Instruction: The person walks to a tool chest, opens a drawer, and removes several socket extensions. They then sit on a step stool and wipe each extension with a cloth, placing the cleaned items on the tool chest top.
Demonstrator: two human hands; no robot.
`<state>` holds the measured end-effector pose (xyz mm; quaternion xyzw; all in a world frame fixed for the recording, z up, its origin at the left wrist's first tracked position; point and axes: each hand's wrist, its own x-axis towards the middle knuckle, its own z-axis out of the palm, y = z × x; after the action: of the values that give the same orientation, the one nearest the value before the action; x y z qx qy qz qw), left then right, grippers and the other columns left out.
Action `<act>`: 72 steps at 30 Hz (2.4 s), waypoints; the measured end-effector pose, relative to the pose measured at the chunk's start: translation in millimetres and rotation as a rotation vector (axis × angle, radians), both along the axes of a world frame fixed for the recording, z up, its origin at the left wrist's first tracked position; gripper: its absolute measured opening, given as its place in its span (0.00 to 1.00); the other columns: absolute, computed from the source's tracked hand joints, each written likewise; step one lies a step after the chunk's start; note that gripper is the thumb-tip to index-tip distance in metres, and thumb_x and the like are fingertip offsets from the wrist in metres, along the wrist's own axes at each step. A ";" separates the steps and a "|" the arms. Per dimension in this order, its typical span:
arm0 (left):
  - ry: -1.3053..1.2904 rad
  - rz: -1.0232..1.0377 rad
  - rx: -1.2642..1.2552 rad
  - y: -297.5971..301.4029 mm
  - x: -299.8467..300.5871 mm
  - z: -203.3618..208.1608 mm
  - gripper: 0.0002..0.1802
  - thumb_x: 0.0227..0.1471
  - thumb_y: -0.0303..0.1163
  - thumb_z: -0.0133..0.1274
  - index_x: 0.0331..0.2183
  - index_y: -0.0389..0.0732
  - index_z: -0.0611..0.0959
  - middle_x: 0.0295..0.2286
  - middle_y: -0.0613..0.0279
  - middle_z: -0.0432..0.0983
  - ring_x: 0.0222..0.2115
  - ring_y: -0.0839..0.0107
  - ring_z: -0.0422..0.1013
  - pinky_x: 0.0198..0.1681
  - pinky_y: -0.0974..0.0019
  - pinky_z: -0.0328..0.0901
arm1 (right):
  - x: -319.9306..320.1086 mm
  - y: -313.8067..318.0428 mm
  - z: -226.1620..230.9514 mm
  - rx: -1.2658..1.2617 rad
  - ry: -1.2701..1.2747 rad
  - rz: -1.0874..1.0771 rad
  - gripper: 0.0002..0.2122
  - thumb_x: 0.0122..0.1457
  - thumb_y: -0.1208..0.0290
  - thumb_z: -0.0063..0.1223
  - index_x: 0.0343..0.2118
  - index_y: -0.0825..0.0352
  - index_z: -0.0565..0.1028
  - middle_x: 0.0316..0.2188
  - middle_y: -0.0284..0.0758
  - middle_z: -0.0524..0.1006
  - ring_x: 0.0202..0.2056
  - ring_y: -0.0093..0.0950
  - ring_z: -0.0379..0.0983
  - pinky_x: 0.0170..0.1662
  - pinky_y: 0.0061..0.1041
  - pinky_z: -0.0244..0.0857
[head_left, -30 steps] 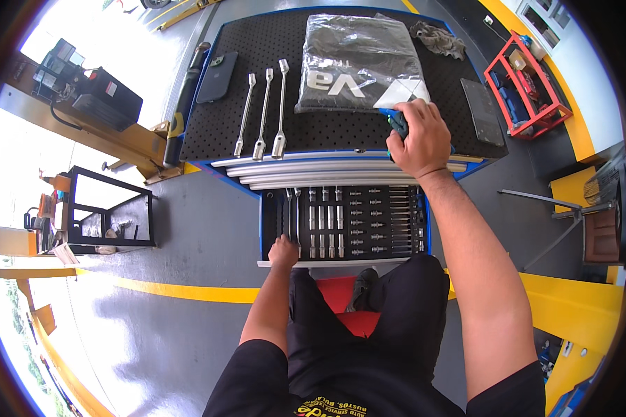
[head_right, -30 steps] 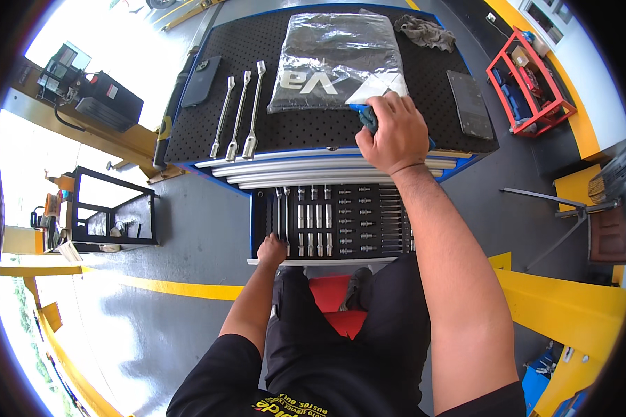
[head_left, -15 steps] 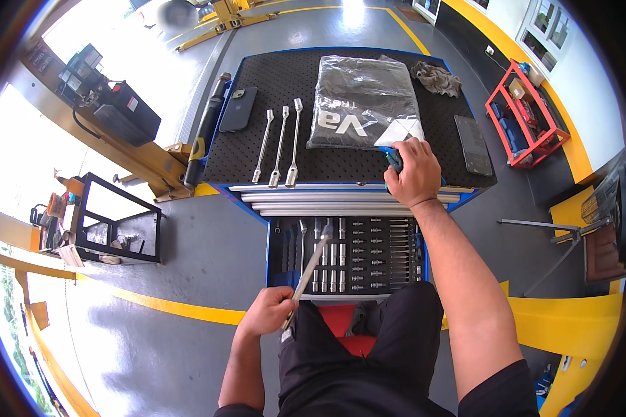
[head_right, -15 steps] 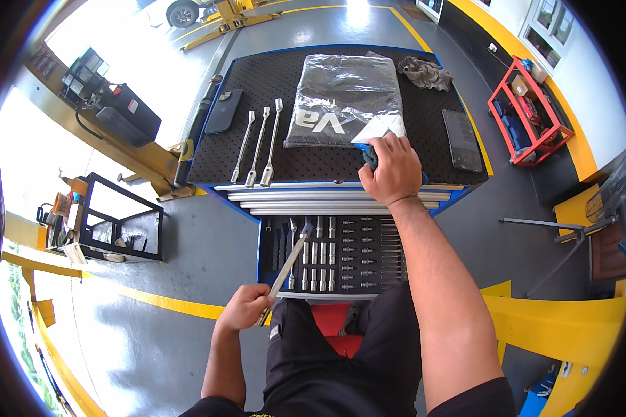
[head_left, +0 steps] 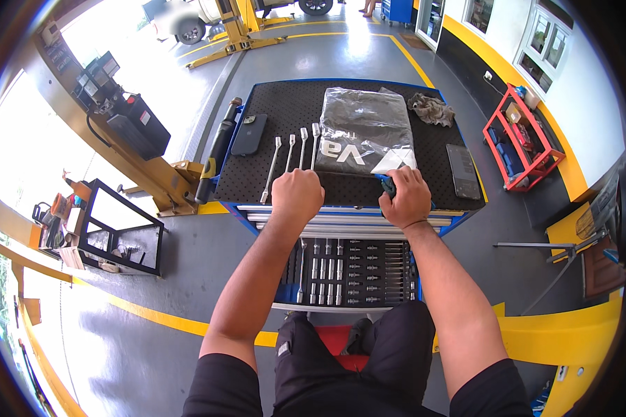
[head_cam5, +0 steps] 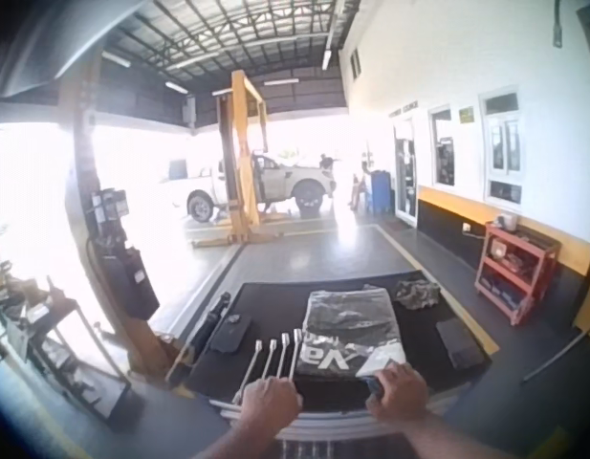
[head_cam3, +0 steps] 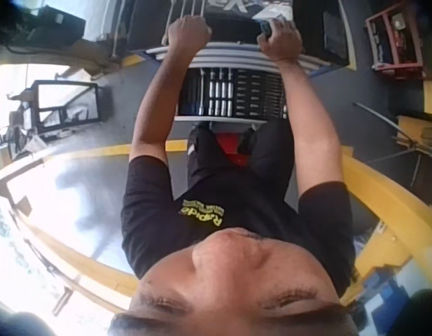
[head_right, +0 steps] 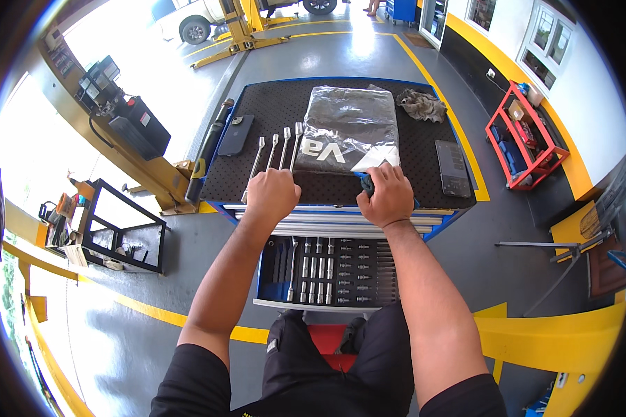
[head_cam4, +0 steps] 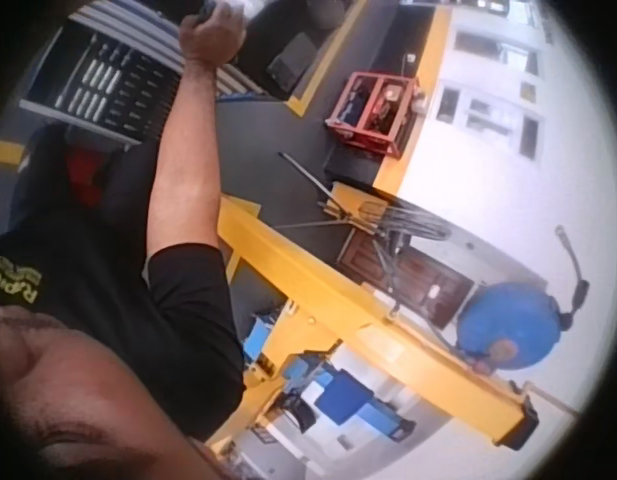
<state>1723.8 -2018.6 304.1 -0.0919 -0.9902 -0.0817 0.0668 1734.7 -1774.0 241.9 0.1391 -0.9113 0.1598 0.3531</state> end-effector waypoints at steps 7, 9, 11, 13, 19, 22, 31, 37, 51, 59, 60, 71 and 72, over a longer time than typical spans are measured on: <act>0.375 0.048 0.093 -13.0 33.7 -4.1 0.16 0.54 0.42 0.55 0.23 0.40 0.79 0.20 0.55 0.78 0.23 0.56 0.78 0.28 0.56 0.71 | -5.6 5.9 -12.3 0.007 0.073 0.011 0.14 0.43 0.65 0.52 0.35 0.61 0.75 0.33 0.36 0.72 0.37 0.39 0.70 0.38 0.39 0.68; 0.360 0.179 0.437 -31.7 62.1 -18.0 0.14 0.53 0.39 0.58 0.24 0.39 0.77 0.17 0.56 0.75 0.18 0.59 0.74 0.23 0.58 0.67 | -3.2 9.1 -17.4 0.031 0.006 -0.039 0.14 0.44 0.65 0.52 0.36 0.61 0.75 0.32 0.33 0.72 0.38 0.36 0.71 0.39 0.36 0.69; 0.431 0.300 0.704 -55.2 92.7 -77.5 0.11 0.53 0.35 0.58 0.24 0.40 0.77 0.16 0.57 0.75 0.16 0.59 0.71 0.22 0.59 0.65 | -3.8 13.3 -18.6 0.055 0.016 -0.066 0.14 0.45 0.66 0.53 0.36 0.61 0.75 0.32 0.32 0.72 0.37 0.35 0.72 0.38 0.35 0.70; 0.415 0.433 0.721 -74.6 118.5 -180.8 0.11 0.53 0.34 0.58 0.24 0.40 0.77 0.16 0.57 0.75 0.15 0.58 0.71 0.22 0.59 0.65 | -4.1 10.4 -16.2 0.054 0.014 -0.067 0.14 0.45 0.66 0.53 0.36 0.61 0.75 0.32 0.32 0.73 0.37 0.34 0.72 0.38 0.35 0.71; -0.405 0.416 0.252 -68.2 144.3 -366.4 0.19 0.56 0.43 0.51 0.40 0.38 0.78 0.41 0.47 0.77 0.42 0.47 0.75 0.46 0.48 0.69 | -6.6 2.3 -13.0 0.078 0.018 -0.034 0.14 0.44 0.67 0.53 0.36 0.61 0.75 0.33 0.32 0.73 0.36 0.35 0.72 0.38 0.35 0.70; -0.457 0.410 0.159 -63.9 146.8 -381.0 0.20 0.56 0.44 0.49 0.40 0.37 0.79 0.40 0.47 0.77 0.42 0.48 0.75 0.46 0.50 0.70 | -4.1 5.1 -13.1 0.084 -0.001 -0.043 0.14 0.44 0.67 0.54 0.36 0.61 0.75 0.33 0.33 0.73 0.36 0.36 0.72 0.38 0.35 0.70; -0.626 0.367 0.030 -66.5 166.8 -366.1 0.20 0.57 0.46 0.48 0.40 0.40 0.81 0.41 0.45 0.77 0.44 0.51 0.76 0.46 0.50 0.71 | -3.4 3.4 -13.7 0.060 0.012 -0.026 0.14 0.44 0.69 0.53 0.37 0.61 0.75 0.33 0.34 0.73 0.38 0.39 0.72 0.40 0.37 0.70; -0.713 0.335 0.171 -82.1 187.7 -366.2 0.22 0.58 0.47 0.46 0.41 0.38 0.79 0.42 0.42 0.76 0.45 0.46 0.74 0.48 0.47 0.69 | -4.4 9.6 -18.5 0.096 0.014 -0.049 0.14 0.45 0.67 0.54 0.37 0.60 0.75 0.34 0.33 0.74 0.39 0.37 0.73 0.40 0.36 0.72; -0.797 0.161 0.043 -85.4 177.5 -365.9 0.25 0.49 0.45 0.50 0.41 0.34 0.81 0.37 0.42 0.81 0.41 0.48 0.77 0.47 0.52 0.72 | -5.0 3.3 -16.0 0.089 0.017 -0.035 0.14 0.44 0.68 0.54 0.36 0.61 0.74 0.33 0.33 0.73 0.38 0.38 0.72 0.39 0.37 0.71; -0.647 0.333 0.155 -52.8 195.9 -342.8 0.23 0.49 0.44 0.49 0.38 0.34 0.81 0.35 0.40 0.81 0.39 0.45 0.78 0.45 0.48 0.70 | -2.5 1.8 -11.2 0.091 0.025 -0.028 0.14 0.43 0.68 0.53 0.36 0.61 0.74 0.33 0.34 0.72 0.37 0.38 0.71 0.37 0.37 0.69; -0.641 0.376 0.182 -50.1 193.8 -336.7 0.22 0.49 0.44 0.49 0.37 0.34 0.81 0.35 0.40 0.81 0.38 0.45 0.78 0.45 0.47 0.70 | -4.4 -0.1 -10.4 0.087 0.027 -0.023 0.14 0.43 0.68 0.53 0.36 0.61 0.74 0.33 0.34 0.72 0.37 0.38 0.71 0.38 0.37 0.69; -0.887 0.179 0.695 -85.2 254.6 -116.7 0.15 0.53 0.36 0.44 0.28 0.33 0.78 0.23 0.46 0.77 0.25 0.53 0.74 0.31 0.55 0.67 | 0.3 1.2 -1.1 -0.002 -0.094 -0.058 0.16 0.50 0.64 0.58 0.44 0.56 0.79 0.42 0.31 0.74 0.47 0.35 0.72 0.45 0.36 0.71; -0.914 0.121 0.775 -86.5 256.4 -95.2 0.14 0.53 0.35 0.44 0.28 0.33 0.77 0.21 0.49 0.75 0.23 0.57 0.72 0.30 0.57 0.66 | -4.1 2.9 0.9 -0.001 -0.134 -0.055 0.15 0.52 0.63 0.59 0.44 0.56 0.79 0.43 0.30 0.74 0.48 0.34 0.72 0.46 0.36 0.71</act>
<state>1980.2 -2105.1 208.9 0.0400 -0.8201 -0.4641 -0.3322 1730.7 -1771.1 242.7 0.1031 -0.9363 0.1593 0.2956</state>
